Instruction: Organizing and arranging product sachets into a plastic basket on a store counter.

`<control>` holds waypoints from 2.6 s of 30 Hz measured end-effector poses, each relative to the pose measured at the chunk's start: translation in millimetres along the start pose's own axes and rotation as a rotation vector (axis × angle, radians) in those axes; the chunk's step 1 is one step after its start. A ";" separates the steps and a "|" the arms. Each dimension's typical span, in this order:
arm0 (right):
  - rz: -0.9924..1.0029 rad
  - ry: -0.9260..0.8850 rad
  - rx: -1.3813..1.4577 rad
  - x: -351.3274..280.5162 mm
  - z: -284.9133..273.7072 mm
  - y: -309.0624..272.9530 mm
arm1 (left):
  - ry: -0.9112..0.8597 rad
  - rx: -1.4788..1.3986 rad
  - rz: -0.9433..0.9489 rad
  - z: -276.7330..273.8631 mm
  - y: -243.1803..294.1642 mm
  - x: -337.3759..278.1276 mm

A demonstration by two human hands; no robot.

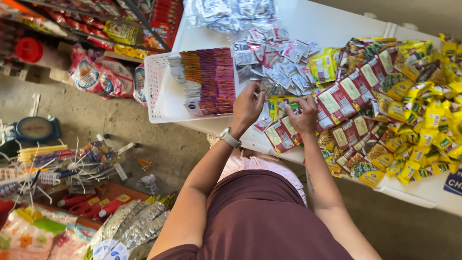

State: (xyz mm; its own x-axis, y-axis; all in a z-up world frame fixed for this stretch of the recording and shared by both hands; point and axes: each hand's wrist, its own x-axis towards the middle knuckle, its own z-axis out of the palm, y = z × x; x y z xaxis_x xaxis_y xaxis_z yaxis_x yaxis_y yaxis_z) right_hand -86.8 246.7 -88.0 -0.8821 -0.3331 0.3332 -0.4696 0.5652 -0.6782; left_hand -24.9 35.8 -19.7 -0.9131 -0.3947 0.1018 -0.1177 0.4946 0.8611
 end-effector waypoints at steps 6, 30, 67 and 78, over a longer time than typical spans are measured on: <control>-0.037 0.009 -0.033 -1.4 2.1 0.7 | 0.115 -0.029 0.039 -64.7 8.4 -11.8; -0.261 -0.182 0.282 85.4 110.2 -228.9 | 0.220 -0.229 -0.046 -224.7 -85.4 -6.8; -0.351 -0.122 -0.287 99.7 249.8 -255.0 | -0.287 -0.127 -0.166 -167.7 -266.0 30.3; -0.270 -0.146 -0.334 99.7 251.9 -258.6 | -0.344 -0.266 -0.175 -159.0 -278.4 32.4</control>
State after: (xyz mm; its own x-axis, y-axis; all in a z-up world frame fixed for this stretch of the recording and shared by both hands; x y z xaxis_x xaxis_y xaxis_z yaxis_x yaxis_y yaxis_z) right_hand -43.9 -122.9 -44.4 -0.7228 -0.5917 0.3570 -0.6898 0.6478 -0.3232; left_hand 40.4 -237.7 -177.0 -0.9700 -0.1523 -0.1892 -0.2188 0.2101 0.9529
